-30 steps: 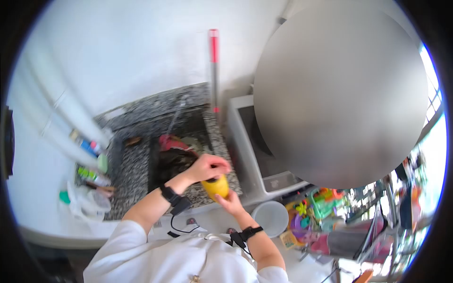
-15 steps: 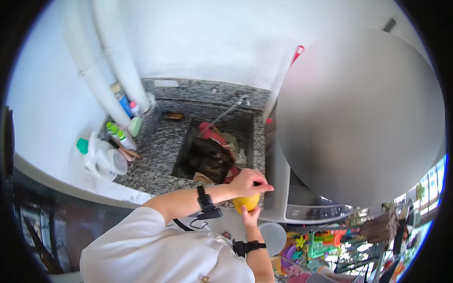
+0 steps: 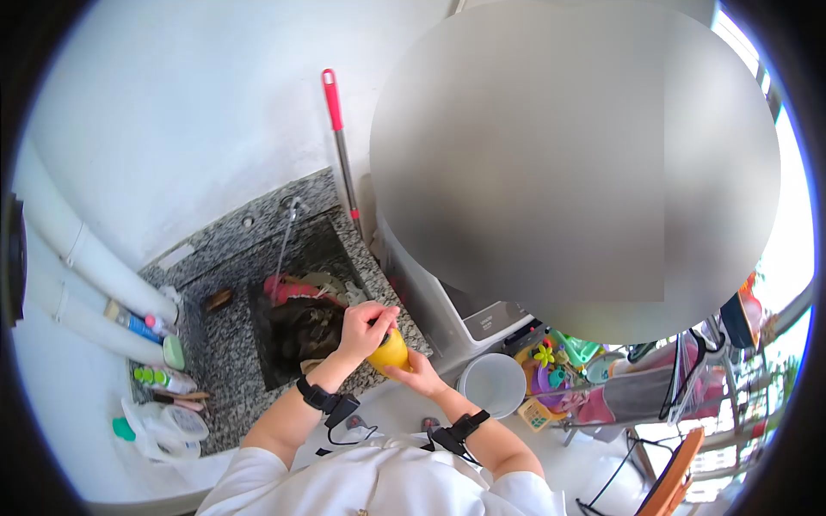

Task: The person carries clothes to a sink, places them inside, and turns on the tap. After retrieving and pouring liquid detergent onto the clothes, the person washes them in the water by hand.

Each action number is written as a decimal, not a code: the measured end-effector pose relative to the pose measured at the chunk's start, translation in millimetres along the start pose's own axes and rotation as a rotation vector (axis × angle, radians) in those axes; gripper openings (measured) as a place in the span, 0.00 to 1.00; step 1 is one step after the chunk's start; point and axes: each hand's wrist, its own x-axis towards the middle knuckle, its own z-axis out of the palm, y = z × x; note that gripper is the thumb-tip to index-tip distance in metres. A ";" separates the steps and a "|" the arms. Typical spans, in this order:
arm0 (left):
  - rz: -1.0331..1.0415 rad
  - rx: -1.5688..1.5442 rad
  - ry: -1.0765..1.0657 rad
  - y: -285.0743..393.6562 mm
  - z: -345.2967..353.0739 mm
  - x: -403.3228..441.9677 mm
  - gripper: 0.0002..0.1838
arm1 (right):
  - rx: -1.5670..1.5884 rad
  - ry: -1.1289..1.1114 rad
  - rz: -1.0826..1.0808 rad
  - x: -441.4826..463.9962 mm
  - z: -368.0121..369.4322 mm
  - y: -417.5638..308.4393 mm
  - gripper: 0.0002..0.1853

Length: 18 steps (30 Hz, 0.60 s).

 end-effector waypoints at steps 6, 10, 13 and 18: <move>-0.013 0.001 -0.018 -4.6 4.0 -0.3 0.14 | 0.120 0.097 0.151 -1.8 8.8 -33.2 0.30; -0.084 -0.020 -0.065 -6.3 5.2 -3.4 0.17 | 0.107 0.199 0.183 -3.8 14.4 -29.6 0.32; -0.088 -0.114 -0.136 1.6 9.0 -5.6 0.16 | 0.138 0.261 0.202 -17.0 19.9 -21.9 0.32; 0.011 -0.190 -0.309 27.0 -4.9 -9.5 0.06 | 0.228 0.313 0.288 -52.7 15.8 -58.1 0.32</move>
